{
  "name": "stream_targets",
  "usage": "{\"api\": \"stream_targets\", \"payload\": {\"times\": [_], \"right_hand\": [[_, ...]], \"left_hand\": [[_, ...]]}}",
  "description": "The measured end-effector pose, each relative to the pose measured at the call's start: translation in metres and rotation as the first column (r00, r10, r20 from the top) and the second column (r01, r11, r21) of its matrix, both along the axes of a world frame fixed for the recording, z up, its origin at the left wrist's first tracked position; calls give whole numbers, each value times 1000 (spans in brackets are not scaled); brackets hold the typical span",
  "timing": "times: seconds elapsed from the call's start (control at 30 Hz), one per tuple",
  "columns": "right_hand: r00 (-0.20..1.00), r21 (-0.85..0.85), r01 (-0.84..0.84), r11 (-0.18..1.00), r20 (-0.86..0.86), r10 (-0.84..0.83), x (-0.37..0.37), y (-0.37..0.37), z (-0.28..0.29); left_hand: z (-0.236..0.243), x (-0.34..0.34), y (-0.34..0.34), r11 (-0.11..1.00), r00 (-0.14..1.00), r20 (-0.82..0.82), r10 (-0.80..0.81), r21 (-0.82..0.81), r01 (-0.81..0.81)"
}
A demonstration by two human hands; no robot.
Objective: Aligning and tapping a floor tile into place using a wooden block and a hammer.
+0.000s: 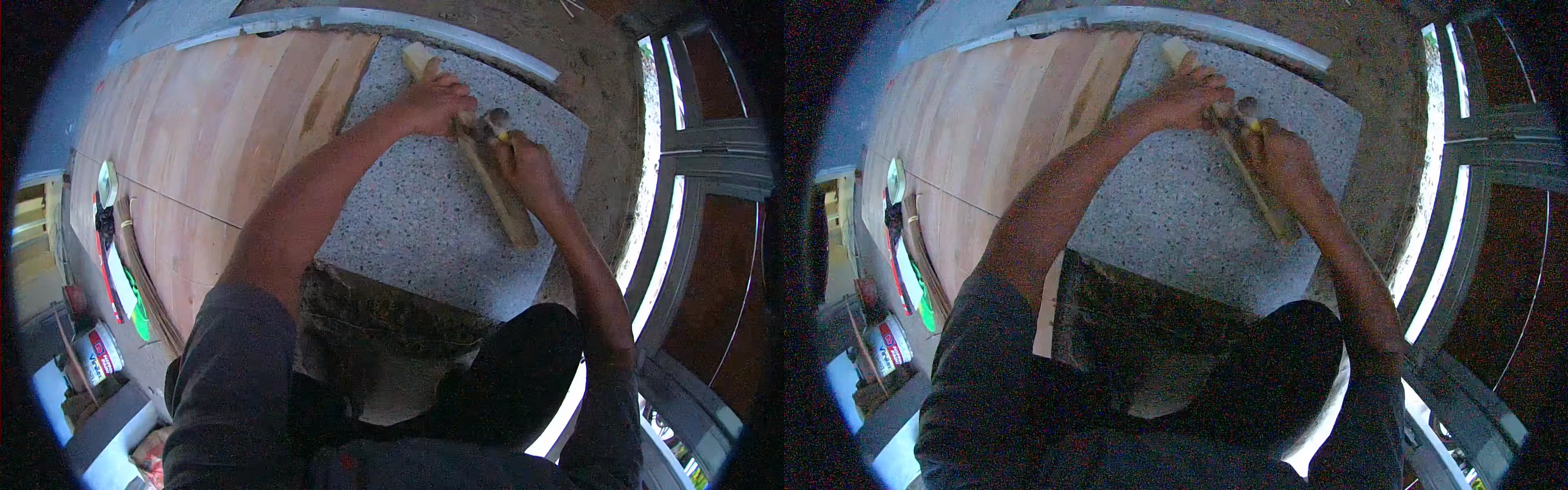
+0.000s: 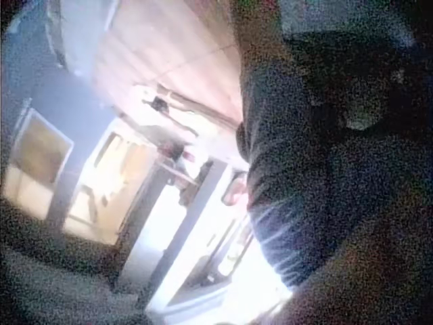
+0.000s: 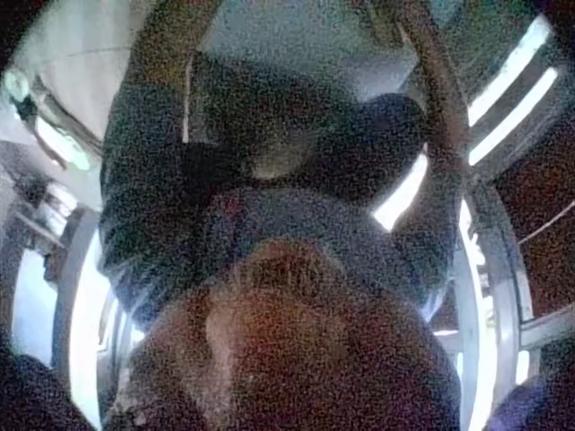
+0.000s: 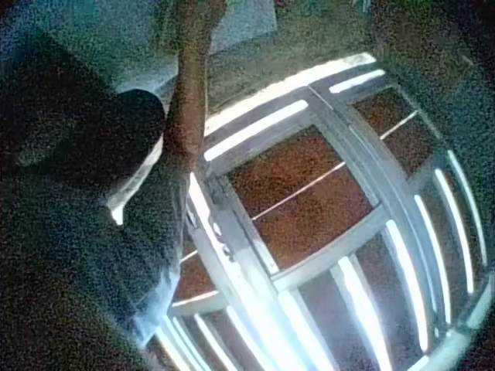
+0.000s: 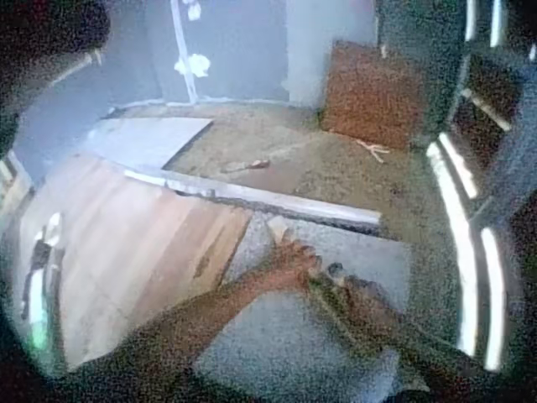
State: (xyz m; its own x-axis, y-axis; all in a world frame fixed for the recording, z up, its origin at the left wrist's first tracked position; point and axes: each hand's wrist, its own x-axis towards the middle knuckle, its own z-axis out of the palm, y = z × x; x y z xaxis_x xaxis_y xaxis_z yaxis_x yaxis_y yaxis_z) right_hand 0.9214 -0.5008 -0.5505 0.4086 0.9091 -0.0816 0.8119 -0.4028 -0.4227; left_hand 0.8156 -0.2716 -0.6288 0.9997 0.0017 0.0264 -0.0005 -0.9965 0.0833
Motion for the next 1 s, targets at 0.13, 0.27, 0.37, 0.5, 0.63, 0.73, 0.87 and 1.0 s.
{"api": "stream_targets", "payload": {"times": [0.13, 0.27, 0.37, 0.5, 0.63, 0.73, 0.87, 1.0], "right_hand": [[996, 85, 82, 993, -30, -79, 1, -1, 6], [999, -175, 15, 984, 46, -7, 1, 5, -4], [999, -81, 14, 997, 52, -10, 6, 7, -15], [997, 26, 52, 998, -58, -51, 15, 4, -21], [965, 51, 204, 978, -179, -192, 25, -6, 0], [918, 217, 266, 939, -356, -177, 27, -21, 23], [954, 273, 213, 938, -267, -139, 17, -28, 33], [999, 337, -36, 941, 35, 26, 11, 1, 11]], "left_hand": [[-6, -1, 1, 999, 994, 109, -10, 45, 6], [-11, 0, 3, 1000, 996, 93, -13, -26, 15], [-10, 1, 3, 1000, 993, 116, -15, -4, 15], [-6, -2, -1, 999, 993, 116, -11, 37, 7], [1, 1, -2, 998, 999, -40, 29, 50, -27], [8, -7, -13, 993, 998, 63, 26, 116, -34], [14, -35, -68, 926, 909, 195, 368, 16, -378], [18, -51, -125, 822, 771, 294, 565, -283, -494]]}}
